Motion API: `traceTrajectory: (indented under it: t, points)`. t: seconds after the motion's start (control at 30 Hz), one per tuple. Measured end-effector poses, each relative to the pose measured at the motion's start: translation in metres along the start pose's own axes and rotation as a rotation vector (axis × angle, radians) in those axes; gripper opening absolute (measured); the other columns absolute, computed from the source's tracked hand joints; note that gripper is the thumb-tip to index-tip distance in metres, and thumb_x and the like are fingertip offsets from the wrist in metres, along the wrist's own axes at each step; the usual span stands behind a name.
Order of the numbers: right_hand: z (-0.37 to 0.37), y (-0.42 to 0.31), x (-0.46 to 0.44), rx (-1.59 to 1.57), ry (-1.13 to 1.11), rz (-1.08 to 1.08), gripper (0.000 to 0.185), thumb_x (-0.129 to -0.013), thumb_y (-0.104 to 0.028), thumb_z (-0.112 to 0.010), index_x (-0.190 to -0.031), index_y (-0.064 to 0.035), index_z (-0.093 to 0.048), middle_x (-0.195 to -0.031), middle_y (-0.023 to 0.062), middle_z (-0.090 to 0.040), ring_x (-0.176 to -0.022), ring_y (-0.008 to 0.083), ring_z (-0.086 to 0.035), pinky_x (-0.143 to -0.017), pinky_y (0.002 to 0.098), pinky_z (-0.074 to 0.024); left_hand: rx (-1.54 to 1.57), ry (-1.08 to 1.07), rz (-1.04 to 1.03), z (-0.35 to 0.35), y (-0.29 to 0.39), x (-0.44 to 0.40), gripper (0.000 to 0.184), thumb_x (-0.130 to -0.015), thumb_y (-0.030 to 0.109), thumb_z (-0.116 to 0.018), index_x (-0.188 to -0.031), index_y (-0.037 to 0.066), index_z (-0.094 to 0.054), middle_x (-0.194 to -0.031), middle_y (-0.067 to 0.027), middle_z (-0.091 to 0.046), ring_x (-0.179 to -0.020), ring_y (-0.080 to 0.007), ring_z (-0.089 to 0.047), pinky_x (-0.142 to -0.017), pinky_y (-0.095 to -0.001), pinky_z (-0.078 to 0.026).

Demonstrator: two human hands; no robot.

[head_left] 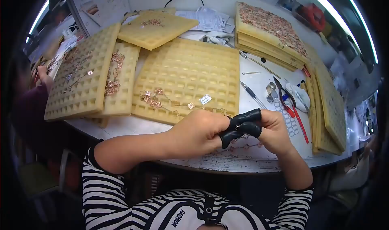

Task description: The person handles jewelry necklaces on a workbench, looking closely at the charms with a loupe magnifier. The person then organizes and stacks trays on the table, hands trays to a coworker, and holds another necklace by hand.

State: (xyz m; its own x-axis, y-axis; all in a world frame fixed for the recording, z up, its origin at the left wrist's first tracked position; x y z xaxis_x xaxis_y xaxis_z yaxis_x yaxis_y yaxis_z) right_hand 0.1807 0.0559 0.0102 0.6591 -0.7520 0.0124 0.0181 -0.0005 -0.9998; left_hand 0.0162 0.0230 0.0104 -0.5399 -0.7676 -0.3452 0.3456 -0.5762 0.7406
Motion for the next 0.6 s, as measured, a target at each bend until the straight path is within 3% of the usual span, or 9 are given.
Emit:
traceTrajectory:
  t: [0.07,0.27,0.3,0.37,0.5,0.57,0.6]
  points:
    - [0.0004,0.0017,0.0006,0.007,0.005,0.003,0.017,-0.081,-0.003,-0.057,-0.096,0.0045,-0.059,-0.083,0.0068,-0.063,-0.073,0.0092,-0.058,-0.066,0.022,-0.0475,0.021,0.029,-0.019,-0.0014,0.0008,0.0004,0.006,-0.063,0.002,-0.056,-0.069,0.002,-0.053,-0.063,-0.0133,-0.054,-0.06,-0.0293,-0.055,-0.055,-0.037,-0.043]
    - [0.0015,0.0027,0.0001,0.004,0.011,0.049,0.016,-0.08,-0.002,-0.058,-0.094,0.005,-0.06,-0.083,0.0074,-0.063,-0.073,0.0096,-0.058,-0.066,0.0222,-0.0475,-0.004,0.066,-0.074,-0.0032,-0.0006,0.0002,0.007,-0.061,0.002,-0.055,-0.066,0.002,-0.051,-0.061,-0.0131,-0.051,-0.059,-0.0303,-0.053,-0.053,-0.0383,-0.042]
    - [0.0016,0.0021,0.0007,-0.004,0.007,0.037,0.016,-0.08,-0.001,-0.058,-0.094,0.005,-0.06,-0.083,0.0074,-0.063,-0.073,0.0097,-0.058,-0.066,0.0222,-0.0475,-0.005,0.065,-0.074,-0.0028,-0.0012,0.0005,0.007,-0.061,0.002,-0.055,-0.066,0.002,-0.051,-0.061,-0.0131,-0.051,-0.059,-0.0303,-0.053,-0.053,-0.0383,-0.042]
    - [0.0018,0.0024,0.0014,-0.013,0.003,0.023,0.015,-0.079,-0.001,-0.058,-0.093,0.005,-0.06,-0.082,0.0074,-0.063,-0.073,0.0098,-0.058,-0.066,0.0223,-0.0475,-0.052,0.041,-0.113,-0.0027,-0.0011,0.001,0.014,-0.074,0.007,-0.059,-0.087,0.008,-0.063,-0.059,-0.0087,-0.053,-0.053,-0.0233,-0.054,-0.05,-0.0318,-0.042]
    - [0.0014,0.0011,0.002,0.021,0.007,0.042,0.015,-0.079,-0.001,-0.058,-0.092,0.0048,-0.06,-0.081,0.0071,-0.063,-0.072,0.0098,-0.058,-0.066,0.0224,-0.0475,-0.055,0.047,-0.127,-0.0033,-0.0012,0.0015,0.013,-0.073,0.007,-0.059,-0.086,0.007,-0.063,-0.059,-0.009,-0.053,-0.053,-0.0235,-0.053,-0.049,-0.0318,-0.041]
    - [0.0011,0.0001,0.0023,0.018,0.005,0.043,0.014,-0.079,-0.001,-0.058,-0.092,0.0048,-0.06,-0.08,0.007,-0.063,-0.072,0.0097,-0.058,-0.066,0.0224,-0.0474,-0.046,0.053,-0.098,-0.0046,-0.0025,0.0021,0.009,-0.057,0.001,-0.054,-0.065,0.002,-0.049,-0.059,-0.0132,-0.049,-0.057,-0.0302,-0.052,-0.052,-0.0386,-0.041]
    - [0.0011,-0.0003,0.0025,0.013,-0.002,0.04,0.014,-0.079,-0.001,-0.058,-0.092,0.0046,-0.06,-0.08,0.0069,-0.063,-0.071,0.0094,-0.058,-0.065,0.0222,-0.0473,-0.046,0.053,-0.097,-0.0044,-0.0022,0.0023,0.009,-0.057,0.001,-0.054,-0.065,0.002,-0.049,-0.059,-0.0132,-0.049,-0.057,-0.0302,-0.052,-0.052,-0.0386,-0.041]
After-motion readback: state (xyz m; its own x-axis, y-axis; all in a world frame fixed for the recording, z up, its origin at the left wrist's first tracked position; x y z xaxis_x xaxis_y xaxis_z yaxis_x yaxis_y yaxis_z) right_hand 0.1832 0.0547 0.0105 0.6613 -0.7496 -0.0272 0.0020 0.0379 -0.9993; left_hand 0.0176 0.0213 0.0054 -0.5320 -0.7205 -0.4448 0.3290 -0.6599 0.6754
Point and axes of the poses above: each hand's wrist, its own x-axis away from the middle knuckle, its own z-axis out of the back of the hand, y = z × x, the point moved 3 cm from there along -x, towards the middle knuckle
